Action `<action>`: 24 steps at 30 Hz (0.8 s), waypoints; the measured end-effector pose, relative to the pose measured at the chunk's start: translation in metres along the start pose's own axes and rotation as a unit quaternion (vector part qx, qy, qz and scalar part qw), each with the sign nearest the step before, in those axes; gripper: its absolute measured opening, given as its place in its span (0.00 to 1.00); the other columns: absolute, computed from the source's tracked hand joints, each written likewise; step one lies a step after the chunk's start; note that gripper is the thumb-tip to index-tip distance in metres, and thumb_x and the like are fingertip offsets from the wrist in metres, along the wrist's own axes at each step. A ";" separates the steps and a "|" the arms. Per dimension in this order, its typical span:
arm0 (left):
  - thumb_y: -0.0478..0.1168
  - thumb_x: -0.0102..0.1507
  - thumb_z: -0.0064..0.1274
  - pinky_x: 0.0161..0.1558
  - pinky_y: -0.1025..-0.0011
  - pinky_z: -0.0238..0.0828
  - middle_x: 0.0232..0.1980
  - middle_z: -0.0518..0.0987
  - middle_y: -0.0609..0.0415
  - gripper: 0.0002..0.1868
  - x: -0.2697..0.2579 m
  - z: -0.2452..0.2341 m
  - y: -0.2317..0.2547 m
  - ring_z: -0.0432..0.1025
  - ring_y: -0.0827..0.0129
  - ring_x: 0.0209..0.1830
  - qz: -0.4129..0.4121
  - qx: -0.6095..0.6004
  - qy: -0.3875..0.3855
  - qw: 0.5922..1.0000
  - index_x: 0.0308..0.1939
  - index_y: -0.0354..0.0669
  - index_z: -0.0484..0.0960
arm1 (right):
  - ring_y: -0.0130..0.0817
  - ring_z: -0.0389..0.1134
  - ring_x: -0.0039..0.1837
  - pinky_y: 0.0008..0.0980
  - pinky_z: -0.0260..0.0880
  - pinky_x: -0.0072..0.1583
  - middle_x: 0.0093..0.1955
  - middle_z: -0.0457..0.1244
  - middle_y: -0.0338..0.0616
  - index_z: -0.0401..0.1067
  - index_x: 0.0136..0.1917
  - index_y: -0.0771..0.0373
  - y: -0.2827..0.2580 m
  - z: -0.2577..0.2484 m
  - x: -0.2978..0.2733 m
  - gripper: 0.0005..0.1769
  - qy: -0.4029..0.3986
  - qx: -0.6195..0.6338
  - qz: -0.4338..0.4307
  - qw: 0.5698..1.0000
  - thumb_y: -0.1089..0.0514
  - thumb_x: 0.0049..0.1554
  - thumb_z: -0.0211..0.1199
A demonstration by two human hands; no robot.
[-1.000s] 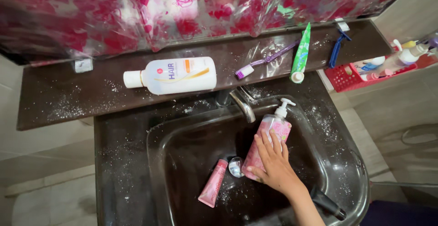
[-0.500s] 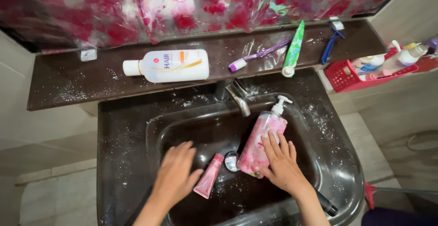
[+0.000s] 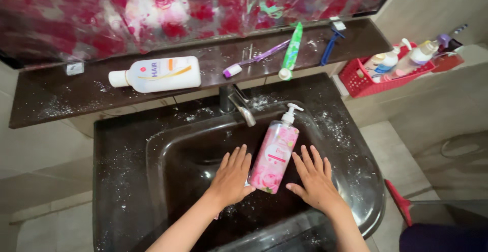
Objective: The person organizes bathroom toiletries by picking up various bottles and tubes from around the sink and placing them one by one into a storage basket and organizers by hand.
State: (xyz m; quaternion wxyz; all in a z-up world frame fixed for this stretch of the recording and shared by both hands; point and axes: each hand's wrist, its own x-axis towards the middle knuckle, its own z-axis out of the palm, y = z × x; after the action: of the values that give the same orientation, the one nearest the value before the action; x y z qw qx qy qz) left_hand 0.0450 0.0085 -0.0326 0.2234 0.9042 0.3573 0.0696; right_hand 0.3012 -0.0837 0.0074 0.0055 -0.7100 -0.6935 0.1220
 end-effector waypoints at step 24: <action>0.61 0.57 0.64 0.77 0.49 0.30 0.81 0.36 0.34 0.60 -0.028 0.006 0.081 0.34 0.44 0.82 -0.228 -0.021 -0.051 0.972 0.75 0.30 0.44 | 0.52 0.27 0.85 0.61 0.28 0.77 0.84 0.35 0.52 0.46 0.80 0.57 0.032 -0.005 -0.004 0.45 -0.002 0.013 -0.059 0.998 0.42 0.57 0.61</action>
State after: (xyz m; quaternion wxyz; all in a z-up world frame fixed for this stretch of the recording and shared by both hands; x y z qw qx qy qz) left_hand 0.0757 -0.0648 -0.0007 0.2700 0.7962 0.5410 -0.0219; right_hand 0.3337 -0.0882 0.0077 0.0202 -0.6675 -0.7326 0.1317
